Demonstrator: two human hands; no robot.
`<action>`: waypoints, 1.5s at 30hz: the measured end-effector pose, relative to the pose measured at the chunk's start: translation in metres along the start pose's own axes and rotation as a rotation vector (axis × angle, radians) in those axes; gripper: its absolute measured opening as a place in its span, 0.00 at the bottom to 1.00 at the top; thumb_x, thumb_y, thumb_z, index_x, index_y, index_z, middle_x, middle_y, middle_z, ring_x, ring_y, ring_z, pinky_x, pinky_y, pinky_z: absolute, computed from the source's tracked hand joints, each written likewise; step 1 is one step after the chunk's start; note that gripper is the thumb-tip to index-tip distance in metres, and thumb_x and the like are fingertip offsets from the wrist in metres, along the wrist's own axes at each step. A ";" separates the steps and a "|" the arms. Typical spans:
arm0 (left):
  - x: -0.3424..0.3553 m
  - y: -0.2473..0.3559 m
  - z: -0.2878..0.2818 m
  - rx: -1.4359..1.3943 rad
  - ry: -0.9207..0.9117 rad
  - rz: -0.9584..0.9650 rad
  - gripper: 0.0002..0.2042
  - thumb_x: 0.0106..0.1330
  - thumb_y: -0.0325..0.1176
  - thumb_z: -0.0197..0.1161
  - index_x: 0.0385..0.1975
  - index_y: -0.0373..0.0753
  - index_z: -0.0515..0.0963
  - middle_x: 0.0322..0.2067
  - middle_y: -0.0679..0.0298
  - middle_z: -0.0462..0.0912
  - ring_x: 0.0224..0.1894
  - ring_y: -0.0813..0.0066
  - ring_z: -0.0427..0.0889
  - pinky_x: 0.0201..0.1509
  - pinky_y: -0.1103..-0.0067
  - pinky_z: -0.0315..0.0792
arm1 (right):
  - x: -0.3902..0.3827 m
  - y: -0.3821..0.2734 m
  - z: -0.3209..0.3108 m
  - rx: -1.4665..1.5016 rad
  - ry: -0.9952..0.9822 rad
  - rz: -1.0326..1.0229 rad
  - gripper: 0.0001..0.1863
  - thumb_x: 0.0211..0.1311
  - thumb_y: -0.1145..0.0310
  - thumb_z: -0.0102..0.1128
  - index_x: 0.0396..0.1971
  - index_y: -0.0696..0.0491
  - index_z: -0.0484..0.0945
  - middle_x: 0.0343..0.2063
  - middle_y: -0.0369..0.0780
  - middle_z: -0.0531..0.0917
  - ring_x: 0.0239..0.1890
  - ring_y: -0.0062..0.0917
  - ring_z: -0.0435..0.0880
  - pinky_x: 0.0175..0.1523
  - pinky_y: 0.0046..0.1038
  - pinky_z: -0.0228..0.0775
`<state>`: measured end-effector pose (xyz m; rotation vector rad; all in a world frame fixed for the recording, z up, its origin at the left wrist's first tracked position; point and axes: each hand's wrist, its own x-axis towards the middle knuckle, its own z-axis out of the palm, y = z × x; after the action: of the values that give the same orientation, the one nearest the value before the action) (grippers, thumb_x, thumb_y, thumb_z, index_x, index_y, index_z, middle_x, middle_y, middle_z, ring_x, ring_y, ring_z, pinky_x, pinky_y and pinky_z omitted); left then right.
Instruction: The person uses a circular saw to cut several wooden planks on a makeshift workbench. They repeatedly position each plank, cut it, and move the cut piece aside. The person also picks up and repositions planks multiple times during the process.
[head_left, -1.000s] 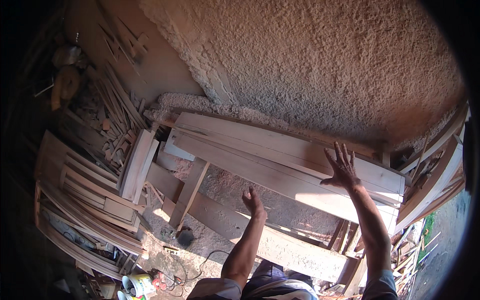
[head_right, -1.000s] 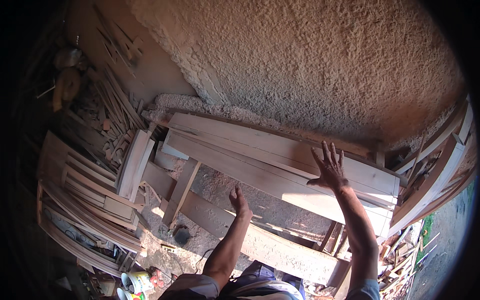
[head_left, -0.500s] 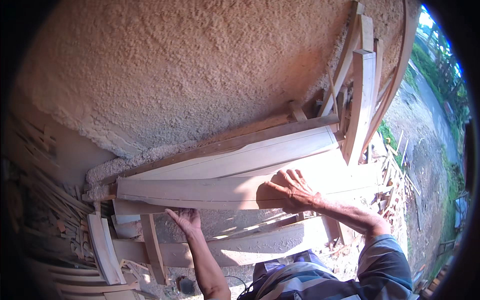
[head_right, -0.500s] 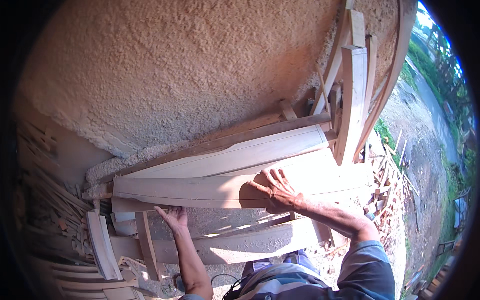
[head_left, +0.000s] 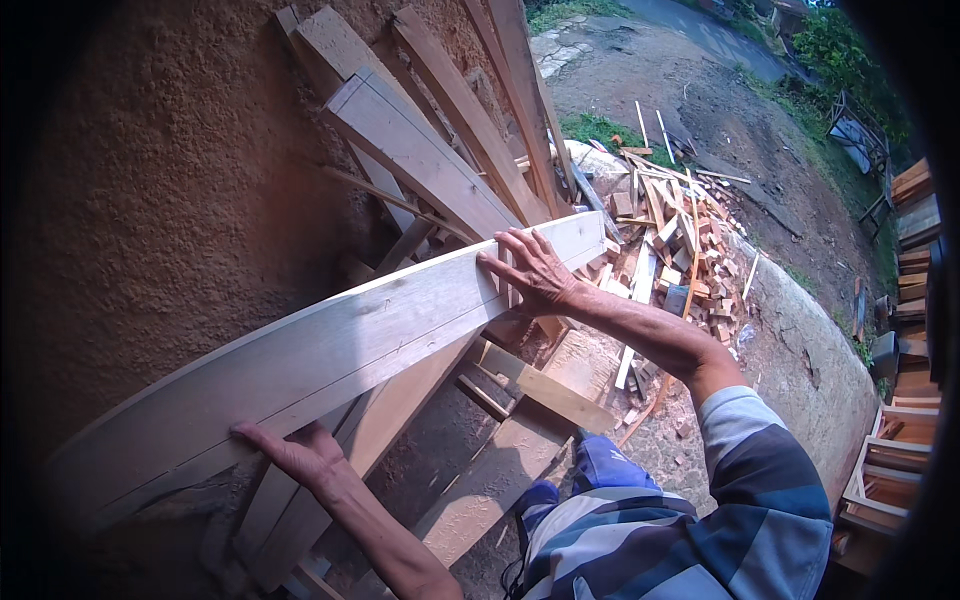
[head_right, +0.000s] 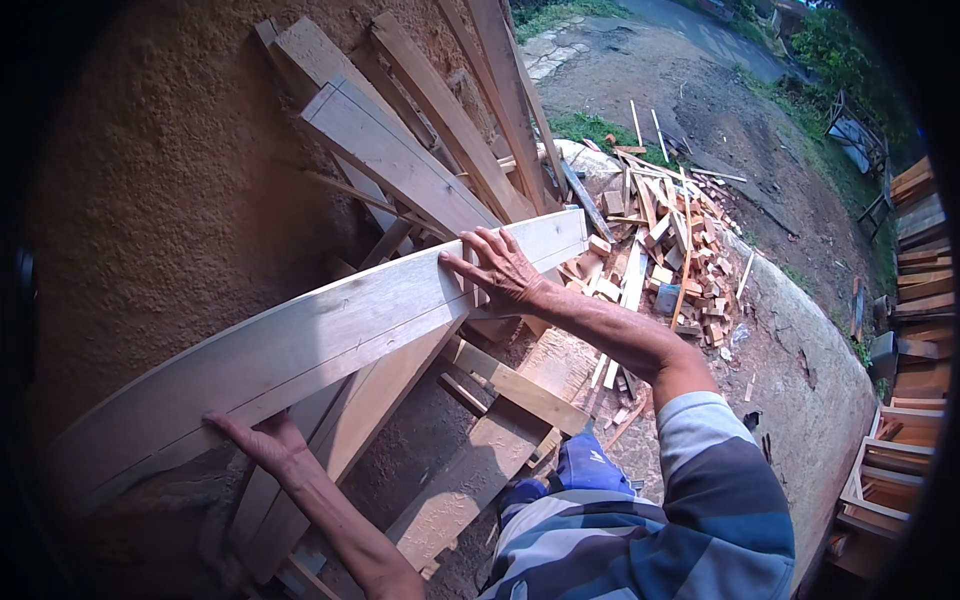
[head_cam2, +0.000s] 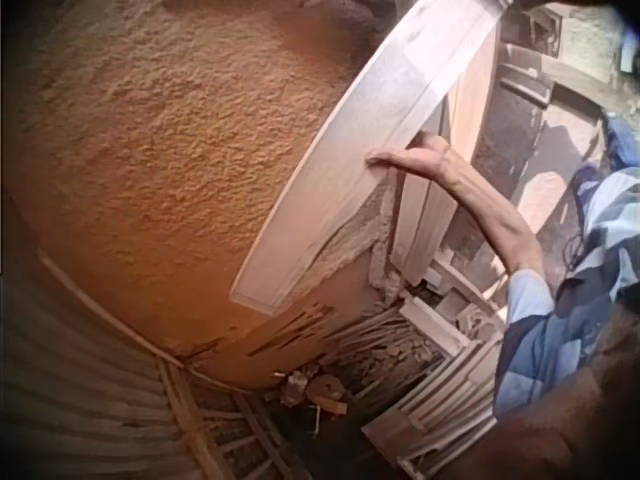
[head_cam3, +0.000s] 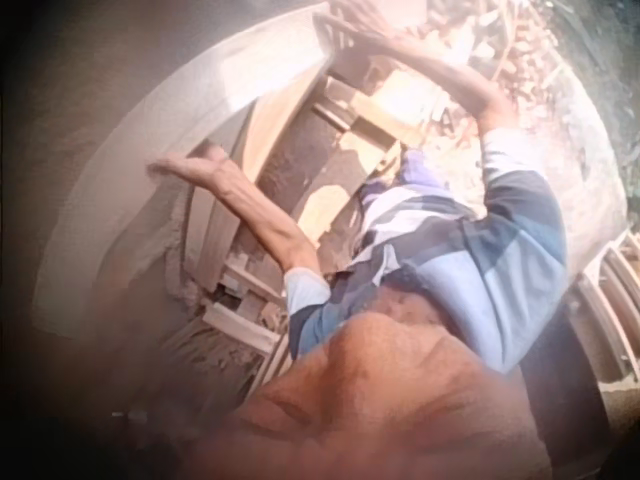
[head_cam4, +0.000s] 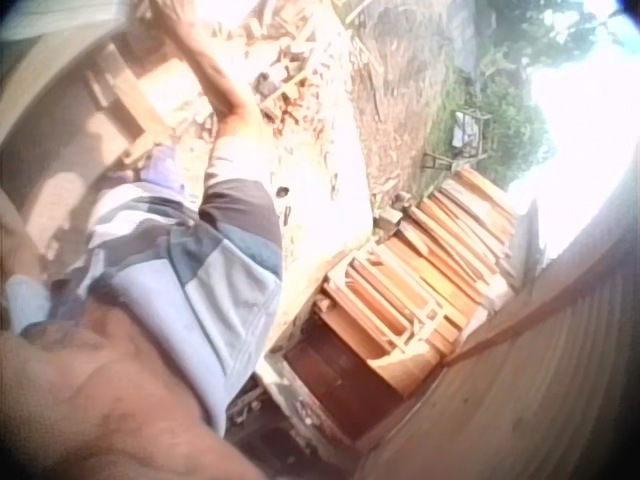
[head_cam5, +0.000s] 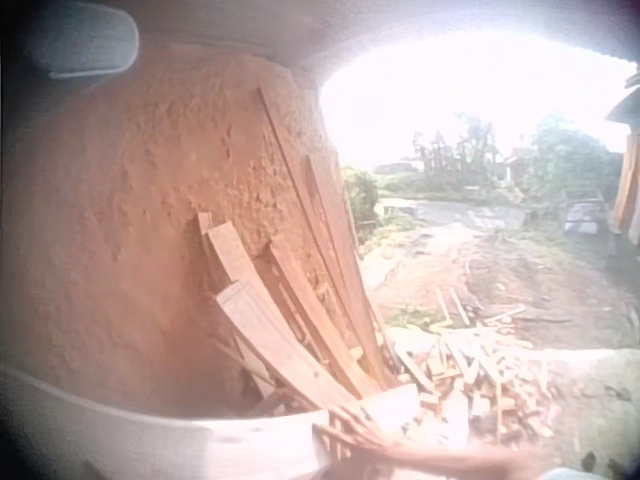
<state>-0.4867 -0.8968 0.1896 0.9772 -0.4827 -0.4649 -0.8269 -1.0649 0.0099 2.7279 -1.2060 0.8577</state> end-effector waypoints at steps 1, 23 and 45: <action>-0.010 -0.008 0.035 0.015 -0.035 0.013 0.54 0.60 0.70 0.67 0.78 0.41 0.50 0.74 0.52 0.56 0.75 0.54 0.58 0.76 0.53 0.57 | -0.003 0.005 -0.002 0.022 -0.005 0.022 0.65 0.33 0.54 0.84 0.77 0.31 0.55 0.70 0.52 0.60 0.74 0.53 0.58 0.71 0.67 0.51; -0.120 -0.247 0.136 0.484 -0.858 -0.148 0.52 0.70 0.53 0.68 0.80 0.41 0.37 0.77 0.39 0.49 0.79 0.45 0.51 0.78 0.53 0.50 | 0.001 0.112 0.072 0.208 0.091 0.529 0.75 0.31 0.59 0.86 0.80 0.41 0.41 0.65 0.61 0.58 0.66 0.59 0.63 0.70 0.54 0.59; -0.037 -0.109 -0.495 -0.278 0.932 -0.489 0.57 0.62 0.69 0.65 0.79 0.35 0.44 0.79 0.48 0.48 0.79 0.47 0.53 0.81 0.59 0.49 | 0.014 -0.024 0.199 0.420 -0.037 0.906 0.30 0.63 0.47 0.62 0.49 0.61 0.82 0.40 0.56 0.86 0.47 0.56 0.85 0.56 0.45 0.77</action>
<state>-0.2465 -0.5987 -0.1450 0.9244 0.6591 -0.4393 -0.7089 -1.1074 -0.1475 2.3773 -2.5948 1.2190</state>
